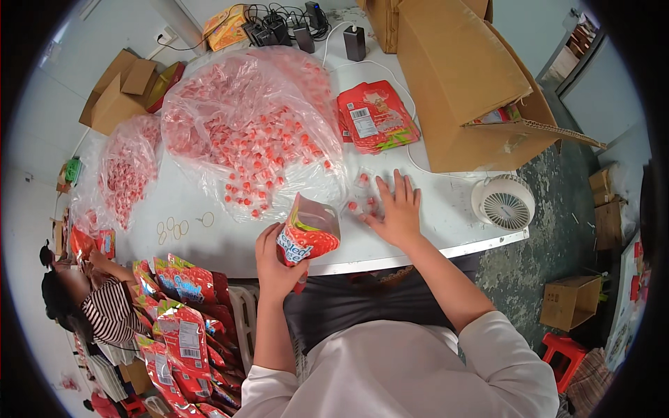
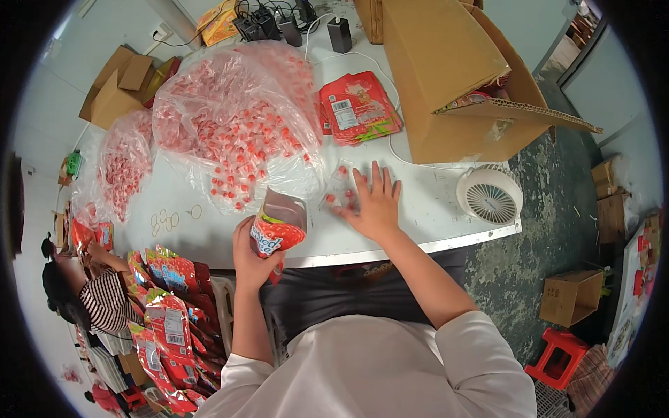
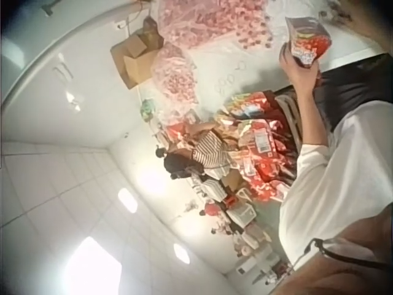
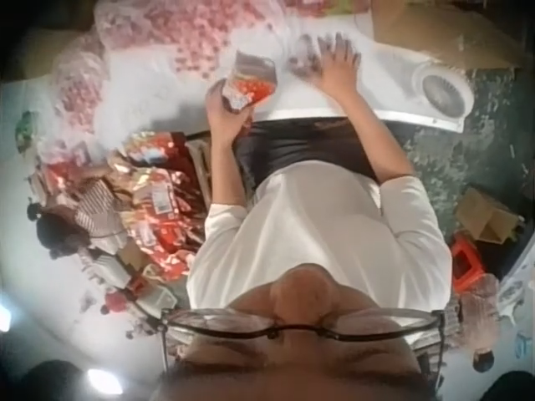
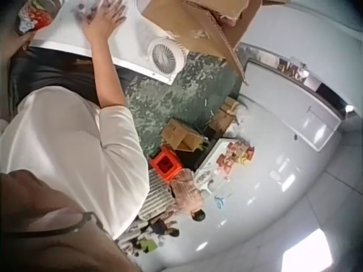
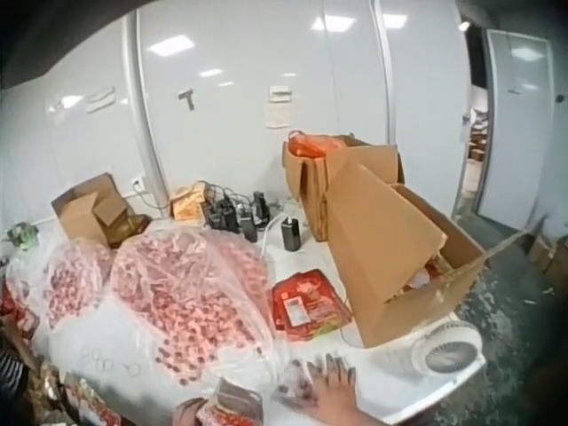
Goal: Packaging small red candies into individual plastic bags and preparing them for shipping.
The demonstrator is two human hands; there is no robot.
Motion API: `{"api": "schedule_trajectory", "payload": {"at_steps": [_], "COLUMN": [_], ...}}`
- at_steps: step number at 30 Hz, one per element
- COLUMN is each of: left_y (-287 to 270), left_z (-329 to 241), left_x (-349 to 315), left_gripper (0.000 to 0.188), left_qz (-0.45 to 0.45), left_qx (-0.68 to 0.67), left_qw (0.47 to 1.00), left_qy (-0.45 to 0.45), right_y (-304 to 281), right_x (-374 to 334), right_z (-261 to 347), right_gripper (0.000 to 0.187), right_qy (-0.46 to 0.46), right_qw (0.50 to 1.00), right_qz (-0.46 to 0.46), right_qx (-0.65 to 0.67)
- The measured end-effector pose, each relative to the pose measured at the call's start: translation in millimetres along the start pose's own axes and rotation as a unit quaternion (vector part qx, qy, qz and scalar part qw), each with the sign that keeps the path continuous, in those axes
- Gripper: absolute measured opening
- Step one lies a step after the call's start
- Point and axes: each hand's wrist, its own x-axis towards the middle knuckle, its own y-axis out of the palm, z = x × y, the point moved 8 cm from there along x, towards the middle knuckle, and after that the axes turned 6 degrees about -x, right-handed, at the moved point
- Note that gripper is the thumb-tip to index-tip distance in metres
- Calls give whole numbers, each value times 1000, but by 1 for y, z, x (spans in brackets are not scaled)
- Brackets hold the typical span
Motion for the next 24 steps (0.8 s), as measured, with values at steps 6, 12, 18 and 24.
{"api": "schedule_trajectory", "payload": {"at_steps": [6,12,18,24], "left_y": [8,24,28,29], "left_z": [25,31,28,33], "left_x": [-8,-16,-19,-21], "left_gripper": [81,80,78,79], "left_qz": [48,63,80,84], "left_qx": [-35,-45,-18,-16], "left_qw": [998,996,996,995], "left_qy": [-37,-51,-40,-46], "right_y": [-6,8,19,17], "right_x": [-10,29,46,43], "right_z": [27,36,38,44], "right_gripper": [103,92,52,35], "right_qy": [-37,-26,-129,-145], "right_qw": [999,1000,991,989], "right_qz": [17,4,-21,-21], "right_qx": [14,-2,-8,29]}}
